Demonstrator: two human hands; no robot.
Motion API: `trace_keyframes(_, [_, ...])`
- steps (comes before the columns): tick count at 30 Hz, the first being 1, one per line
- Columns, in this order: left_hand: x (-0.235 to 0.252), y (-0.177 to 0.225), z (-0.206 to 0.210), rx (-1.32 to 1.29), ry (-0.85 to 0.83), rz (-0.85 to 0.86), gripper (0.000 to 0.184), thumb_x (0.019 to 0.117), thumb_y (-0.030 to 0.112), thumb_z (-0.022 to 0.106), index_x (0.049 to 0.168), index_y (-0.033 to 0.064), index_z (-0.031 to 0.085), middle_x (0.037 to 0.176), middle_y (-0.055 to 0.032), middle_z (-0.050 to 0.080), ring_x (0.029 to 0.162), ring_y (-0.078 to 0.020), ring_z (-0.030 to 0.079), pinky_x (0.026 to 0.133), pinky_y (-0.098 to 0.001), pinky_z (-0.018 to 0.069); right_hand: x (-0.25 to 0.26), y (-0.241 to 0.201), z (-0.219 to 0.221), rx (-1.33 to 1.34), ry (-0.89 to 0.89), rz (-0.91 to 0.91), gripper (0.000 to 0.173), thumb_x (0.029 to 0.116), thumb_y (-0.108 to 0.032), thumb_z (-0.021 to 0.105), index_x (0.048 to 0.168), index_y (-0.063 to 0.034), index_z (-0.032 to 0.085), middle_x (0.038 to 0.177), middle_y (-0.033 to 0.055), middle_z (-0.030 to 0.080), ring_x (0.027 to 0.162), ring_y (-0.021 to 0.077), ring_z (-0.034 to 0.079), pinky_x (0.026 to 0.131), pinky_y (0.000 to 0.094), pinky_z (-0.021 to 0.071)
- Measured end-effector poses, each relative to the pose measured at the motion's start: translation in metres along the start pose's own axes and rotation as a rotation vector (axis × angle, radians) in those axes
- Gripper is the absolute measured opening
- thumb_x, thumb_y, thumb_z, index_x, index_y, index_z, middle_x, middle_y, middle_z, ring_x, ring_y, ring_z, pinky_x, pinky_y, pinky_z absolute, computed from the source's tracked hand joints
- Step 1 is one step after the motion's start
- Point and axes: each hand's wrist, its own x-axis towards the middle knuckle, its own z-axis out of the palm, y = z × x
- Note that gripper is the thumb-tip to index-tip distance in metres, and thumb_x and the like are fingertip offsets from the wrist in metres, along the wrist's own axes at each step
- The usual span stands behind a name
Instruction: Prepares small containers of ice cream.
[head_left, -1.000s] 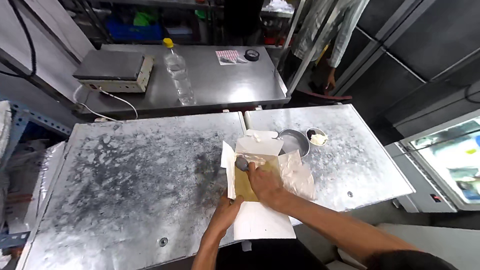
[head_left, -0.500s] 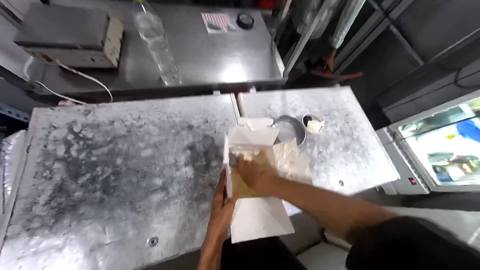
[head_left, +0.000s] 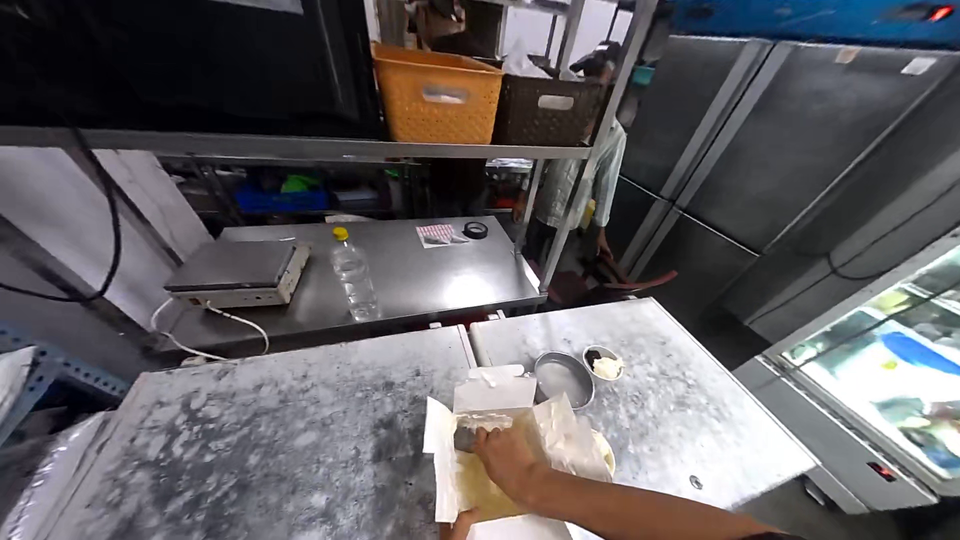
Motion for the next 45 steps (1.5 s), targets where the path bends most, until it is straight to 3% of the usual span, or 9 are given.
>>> trace_keyframes(7, [-0.003,0.002,0.004,0.004,0.077,-0.067,0.063,0.0961,0.011,0.057,0.153,0.0018,0.031,0.130,-0.0221,0.058,0.107,-0.0237,0.063,0.089,-0.0394,0.0556,0.013,0.002,-0.005,0.028,-0.172,-0.047,0.038,0.1087,-0.015,0.044,0.145,-0.0080,0.055,0.138,0.0242,0.060,0.119,0.0471,0.062,0.097,0.0651,0.0506])
trace_keyframes(13, [0.015,-0.015,0.001,-0.026,0.072,-0.043,0.089,0.0877,0.015,0.064,0.162,0.0062,0.015,0.149,-0.0256,0.044,0.125,-0.0316,0.056,0.098,-0.0451,0.0519,0.028,0.010,0.002,0.045,-0.226,-0.026,0.033,0.1084,-0.022,0.047,0.127,0.0007,0.063,0.119,0.0269,0.066,0.111,0.0454,0.065,0.092,0.0635,0.0524])
trace_keyframes(17, [0.017,-0.019,-0.003,-0.060,0.020,-0.005,0.085,0.0937,0.026,0.066,0.161,0.0093,0.017,0.150,-0.0233,0.046,0.127,-0.0306,0.056,0.100,-0.0459,0.0525,0.037,0.011,-0.001,0.171,-0.354,0.035,0.037,0.1110,-0.026,0.041,0.124,0.0032,0.059,0.099,0.0236,0.063,0.081,0.0343,0.065,0.073,0.0513,0.0537])
trace_keyframes(22, [0.010,-0.018,-0.002,-0.132,-0.025,0.011,0.090,0.0960,0.031,0.065,0.164,0.0115,0.009,0.155,-0.0219,0.041,0.131,-0.0305,0.055,0.101,-0.0465,0.0533,0.001,-0.007,-0.015,-0.052,-0.155,-0.051,0.039,0.1058,-0.009,0.049,0.142,0.0075,0.048,0.130,0.0322,0.059,0.116,0.0495,0.062,0.095,0.0631,0.0515])
trace_keyframes(25, [0.005,-0.014,0.001,-0.139,-0.015,0.021,0.078,0.0991,0.027,0.061,0.161,0.0101,0.016,0.141,-0.0231,0.053,0.115,-0.0297,0.064,0.091,-0.0449,0.0579,0.006,-0.013,-0.008,-0.184,-0.011,-0.074,0.034,0.1005,0.005,0.050,0.133,0.0102,0.057,0.132,0.0324,0.057,0.117,0.0511,0.061,0.091,0.0627,0.0529])
trace_keyframes(30, [0.006,-0.019,0.003,-0.147,-0.020,0.033,0.056,0.1028,0.025,0.055,0.153,0.0108,0.036,0.121,-0.0185,0.066,0.099,-0.0246,0.070,0.081,-0.0415,0.0607,0.028,0.014,-0.004,-0.174,-0.055,-0.206,0.035,0.1044,-0.005,0.050,0.137,-0.0096,0.064,0.132,0.0208,0.065,0.116,0.0446,0.064,0.094,0.0624,0.0520])
trace_keyframes(38, [0.012,-0.024,-0.007,0.002,-0.029,0.076,0.051,0.0992,0.029,0.056,0.146,0.0123,0.044,0.121,-0.0131,0.066,0.101,-0.0196,0.068,0.082,-0.0402,0.0588,0.040,0.019,-0.004,-0.007,-0.202,-0.178,0.041,0.1117,-0.024,0.041,0.129,0.0072,0.061,0.125,0.0322,0.062,0.121,0.0501,0.060,0.098,0.0675,0.0478])
trace_keyframes(41, [0.011,-0.022,-0.010,0.013,-0.058,0.093,0.051,0.0981,0.029,0.058,0.145,0.0134,0.047,0.121,-0.0128,0.067,0.100,-0.0202,0.069,0.082,-0.0417,0.0589,0.015,0.026,0.011,0.039,-0.244,-0.320,0.032,0.1076,-0.014,0.047,0.130,0.0033,0.062,0.117,0.0307,0.066,0.112,0.0494,0.064,0.094,0.0672,0.0490])
trace_keyframes(45, [0.004,-0.014,-0.009,0.004,-0.085,0.084,0.038,0.1031,0.021,0.052,0.137,0.0029,0.050,0.108,-0.0134,0.067,0.091,-0.0174,0.068,0.079,-0.0371,0.0583,-0.015,0.024,0.022,-0.046,-0.200,-0.360,0.036,0.1083,-0.026,0.050,0.109,0.0050,0.069,0.107,0.0279,0.068,0.105,0.0477,0.066,0.086,0.0680,0.0509])
